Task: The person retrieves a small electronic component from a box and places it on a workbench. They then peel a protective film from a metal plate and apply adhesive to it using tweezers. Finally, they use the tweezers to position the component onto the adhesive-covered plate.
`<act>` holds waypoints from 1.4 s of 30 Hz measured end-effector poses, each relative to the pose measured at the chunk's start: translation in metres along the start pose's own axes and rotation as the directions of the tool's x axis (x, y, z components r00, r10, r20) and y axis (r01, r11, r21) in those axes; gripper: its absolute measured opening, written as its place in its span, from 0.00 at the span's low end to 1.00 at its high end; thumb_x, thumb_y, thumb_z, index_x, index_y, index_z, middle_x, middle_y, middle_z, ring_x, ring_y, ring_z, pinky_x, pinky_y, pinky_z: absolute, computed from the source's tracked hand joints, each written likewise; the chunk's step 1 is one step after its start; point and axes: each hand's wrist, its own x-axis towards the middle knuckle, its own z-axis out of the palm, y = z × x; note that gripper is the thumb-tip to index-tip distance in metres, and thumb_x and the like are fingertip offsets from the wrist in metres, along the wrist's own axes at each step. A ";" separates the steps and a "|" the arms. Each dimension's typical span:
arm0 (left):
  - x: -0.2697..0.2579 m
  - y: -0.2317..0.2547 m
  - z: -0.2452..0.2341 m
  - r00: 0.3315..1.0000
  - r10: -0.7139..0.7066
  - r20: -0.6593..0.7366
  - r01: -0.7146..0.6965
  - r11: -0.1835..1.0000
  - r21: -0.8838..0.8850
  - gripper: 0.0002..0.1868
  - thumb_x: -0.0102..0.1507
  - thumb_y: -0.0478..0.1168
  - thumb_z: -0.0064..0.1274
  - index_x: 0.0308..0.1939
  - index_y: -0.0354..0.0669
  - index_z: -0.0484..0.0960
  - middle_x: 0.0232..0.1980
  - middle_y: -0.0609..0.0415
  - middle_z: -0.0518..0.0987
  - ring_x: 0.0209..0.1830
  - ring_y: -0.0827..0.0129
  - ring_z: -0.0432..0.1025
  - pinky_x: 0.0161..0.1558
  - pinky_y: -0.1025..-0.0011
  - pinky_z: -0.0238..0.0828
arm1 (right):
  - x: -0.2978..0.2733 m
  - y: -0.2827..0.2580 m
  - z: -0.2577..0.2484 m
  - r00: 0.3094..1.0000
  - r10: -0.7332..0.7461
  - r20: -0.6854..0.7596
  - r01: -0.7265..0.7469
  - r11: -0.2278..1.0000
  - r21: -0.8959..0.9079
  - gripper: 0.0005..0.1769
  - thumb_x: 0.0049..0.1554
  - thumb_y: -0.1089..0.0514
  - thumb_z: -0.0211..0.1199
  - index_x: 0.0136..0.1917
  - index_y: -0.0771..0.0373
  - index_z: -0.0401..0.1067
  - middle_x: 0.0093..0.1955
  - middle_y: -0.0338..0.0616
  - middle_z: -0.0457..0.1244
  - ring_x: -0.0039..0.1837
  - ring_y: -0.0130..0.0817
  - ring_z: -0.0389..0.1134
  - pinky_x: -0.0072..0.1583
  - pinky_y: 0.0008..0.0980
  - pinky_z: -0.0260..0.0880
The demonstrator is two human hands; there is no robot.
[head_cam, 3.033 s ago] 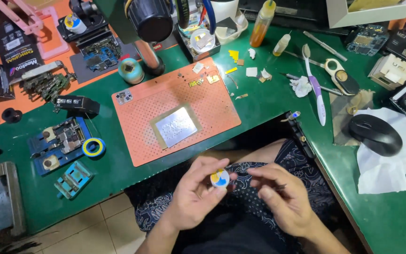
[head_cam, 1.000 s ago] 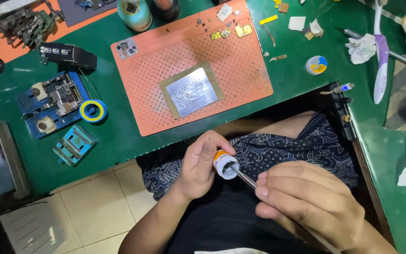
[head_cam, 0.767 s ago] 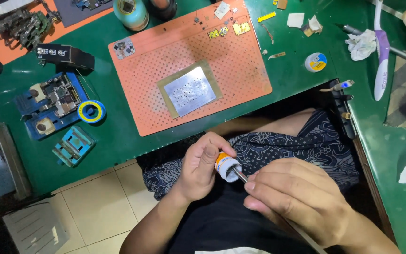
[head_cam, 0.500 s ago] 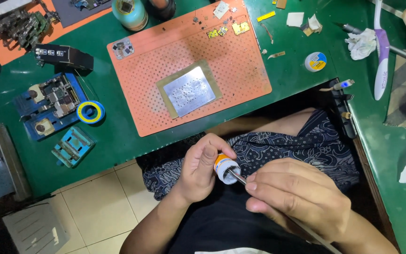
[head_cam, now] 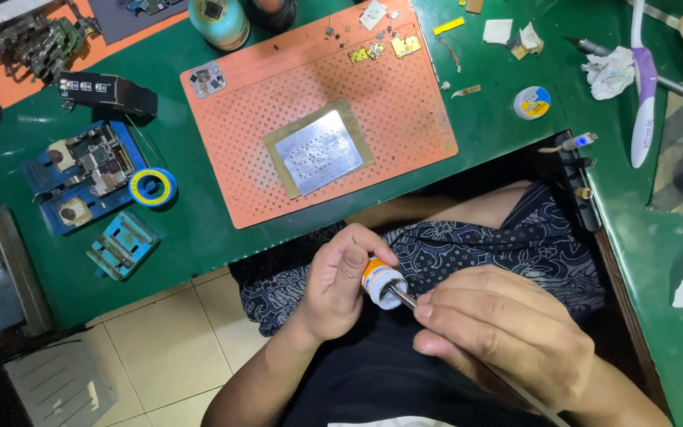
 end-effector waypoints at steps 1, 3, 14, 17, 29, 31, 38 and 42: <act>0.000 0.000 0.000 1.000 0.000 0.000 0.000 1.000 0.000 0.23 0.62 0.56 0.30 0.31 0.41 0.71 0.28 0.56 0.71 0.25 0.76 0.64 0.29 0.81 0.59 | 0.000 0.000 0.000 1.000 0.000 0.000 0.000 1.000 0.000 0.08 0.46 0.61 0.57 0.39 0.68 0.66 0.36 0.44 0.63 0.37 0.35 0.66 0.42 0.30 0.71; 0.000 0.001 0.000 1.000 0.005 -0.007 -0.005 1.000 0.022 0.24 0.62 0.56 0.29 0.31 0.41 0.71 0.28 0.56 0.71 0.24 0.76 0.64 0.28 0.81 0.59 | -0.001 0.002 -0.001 1.000 -0.002 -0.003 0.002 0.999 0.040 0.08 0.46 0.61 0.57 0.38 0.69 0.66 0.36 0.44 0.63 0.37 0.35 0.66 0.42 0.29 0.72; 0.001 -0.001 0.001 1.000 -0.011 0.008 0.011 1.000 -0.013 0.23 0.62 0.56 0.29 0.32 0.40 0.71 0.27 0.57 0.69 0.23 0.78 0.62 0.28 0.82 0.57 | -0.016 0.000 -0.008 0.996 0.062 -0.062 -0.057 0.995 0.077 0.12 0.45 0.59 0.57 0.42 0.68 0.64 0.38 0.44 0.63 0.39 0.36 0.69 0.43 0.28 0.75; 0.002 0.000 0.001 1.000 0.000 0.010 0.000 1.000 0.000 0.23 0.62 0.56 0.30 0.32 0.41 0.71 0.28 0.57 0.69 0.24 0.78 0.63 0.29 0.82 0.58 | -0.011 -0.001 -0.009 0.997 0.057 -0.046 -0.056 0.998 0.038 0.11 0.45 0.60 0.58 0.41 0.68 0.64 0.36 0.44 0.63 0.38 0.35 0.68 0.43 0.28 0.74; -0.001 0.003 0.002 1.000 0.031 0.002 -0.031 0.999 0.024 0.23 0.62 0.56 0.30 0.32 0.41 0.71 0.30 0.56 0.70 0.26 0.76 0.64 0.29 0.81 0.60 | -0.004 0.000 -0.003 0.999 0.028 -0.018 -0.028 0.999 0.026 0.09 0.46 0.62 0.58 0.39 0.69 0.65 0.36 0.44 0.63 0.37 0.35 0.66 0.42 0.28 0.71; -0.001 0.003 0.002 1.000 0.029 0.006 -0.029 0.999 0.019 0.23 0.62 0.56 0.30 0.32 0.41 0.70 0.30 0.56 0.70 0.25 0.76 0.64 0.29 0.81 0.60 | -0.007 0.000 -0.004 0.999 0.036 -0.018 -0.035 0.999 0.031 0.09 0.46 0.62 0.57 0.40 0.68 0.65 0.36 0.44 0.63 0.38 0.35 0.66 0.42 0.28 0.72; -0.001 -0.001 0.002 1.000 0.010 -0.011 -0.010 0.999 -0.032 0.23 0.62 0.56 0.30 0.32 0.40 0.71 0.28 0.56 0.70 0.24 0.78 0.63 0.27 0.82 0.58 | -0.013 -0.003 -0.008 0.996 0.061 -0.066 -0.056 0.995 0.082 0.12 0.45 0.59 0.57 0.41 0.68 0.64 0.38 0.45 0.64 0.38 0.36 0.69 0.42 0.27 0.74; -0.001 -0.001 0.003 1.000 0.007 -0.006 -0.007 0.999 -0.034 0.23 0.62 0.56 0.30 0.32 0.40 0.71 0.28 0.56 0.70 0.24 0.78 0.63 0.27 0.82 0.58 | -0.015 -0.003 -0.009 0.995 0.074 -0.062 -0.068 0.994 0.086 0.12 0.45 0.59 0.57 0.42 0.68 0.64 0.38 0.44 0.64 0.38 0.35 0.68 0.42 0.27 0.74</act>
